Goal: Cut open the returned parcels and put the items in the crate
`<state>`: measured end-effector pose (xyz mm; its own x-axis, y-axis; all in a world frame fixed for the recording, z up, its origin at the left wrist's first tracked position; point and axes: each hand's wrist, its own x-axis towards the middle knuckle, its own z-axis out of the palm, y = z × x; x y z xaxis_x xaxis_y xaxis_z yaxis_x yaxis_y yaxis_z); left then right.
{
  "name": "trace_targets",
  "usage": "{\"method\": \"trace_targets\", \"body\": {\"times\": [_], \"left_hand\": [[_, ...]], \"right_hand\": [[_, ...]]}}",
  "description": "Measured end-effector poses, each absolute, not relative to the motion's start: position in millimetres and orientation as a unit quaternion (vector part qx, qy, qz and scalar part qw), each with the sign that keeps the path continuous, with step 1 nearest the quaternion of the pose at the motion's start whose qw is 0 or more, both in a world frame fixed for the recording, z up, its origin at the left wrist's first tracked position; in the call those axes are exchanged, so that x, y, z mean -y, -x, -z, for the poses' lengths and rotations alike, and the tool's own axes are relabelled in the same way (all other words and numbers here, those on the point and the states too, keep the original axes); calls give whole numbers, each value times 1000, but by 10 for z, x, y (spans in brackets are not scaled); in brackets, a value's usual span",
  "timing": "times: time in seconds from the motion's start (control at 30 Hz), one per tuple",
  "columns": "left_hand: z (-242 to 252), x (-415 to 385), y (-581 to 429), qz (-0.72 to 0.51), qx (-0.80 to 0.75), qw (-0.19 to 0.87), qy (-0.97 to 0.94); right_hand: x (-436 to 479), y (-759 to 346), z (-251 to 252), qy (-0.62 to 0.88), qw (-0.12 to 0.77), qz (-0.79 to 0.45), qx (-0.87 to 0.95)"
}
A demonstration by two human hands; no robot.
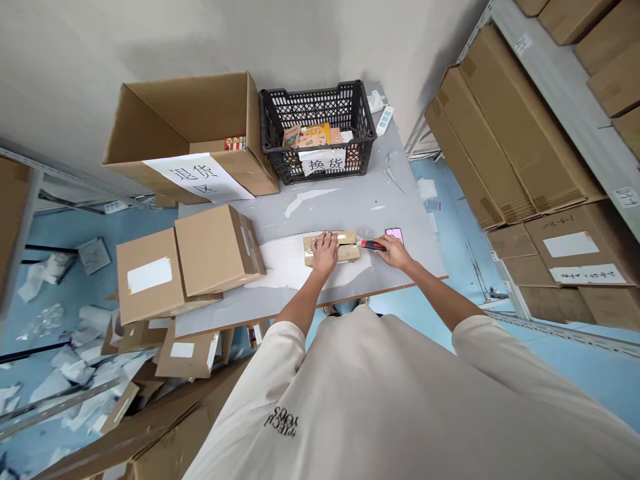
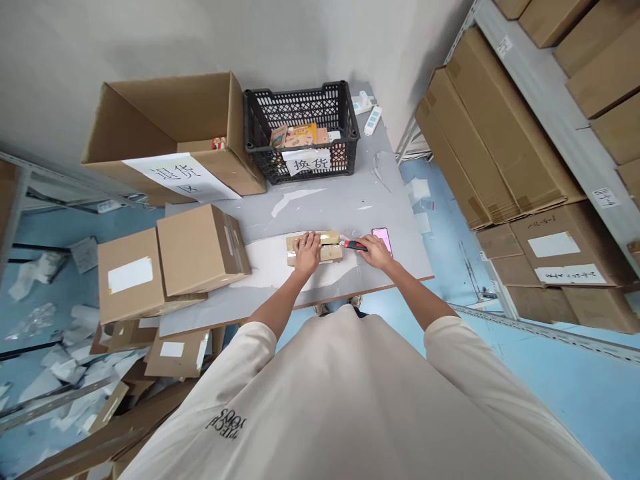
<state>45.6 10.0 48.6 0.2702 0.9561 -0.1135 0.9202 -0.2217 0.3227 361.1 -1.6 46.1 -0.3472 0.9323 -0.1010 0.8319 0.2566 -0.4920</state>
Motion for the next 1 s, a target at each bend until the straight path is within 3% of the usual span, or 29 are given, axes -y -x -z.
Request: {"method": "trace_targets", "body": {"times": [0.4, 0.67, 1.0], "left_hand": [[-461, -102, -466, -84, -600, 176, -776], [-581, 266, -244, -94, -591, 156, -786], [-483, 553, -83, -113, -618, 188, -755]], "right_hand": [[-86, -3887, -461, 585, 166, -245, 755], [-463, -3257, -517, 591, 222, -337, 699], [-582, -2708, -556, 565, 148, -368, 723]]}}
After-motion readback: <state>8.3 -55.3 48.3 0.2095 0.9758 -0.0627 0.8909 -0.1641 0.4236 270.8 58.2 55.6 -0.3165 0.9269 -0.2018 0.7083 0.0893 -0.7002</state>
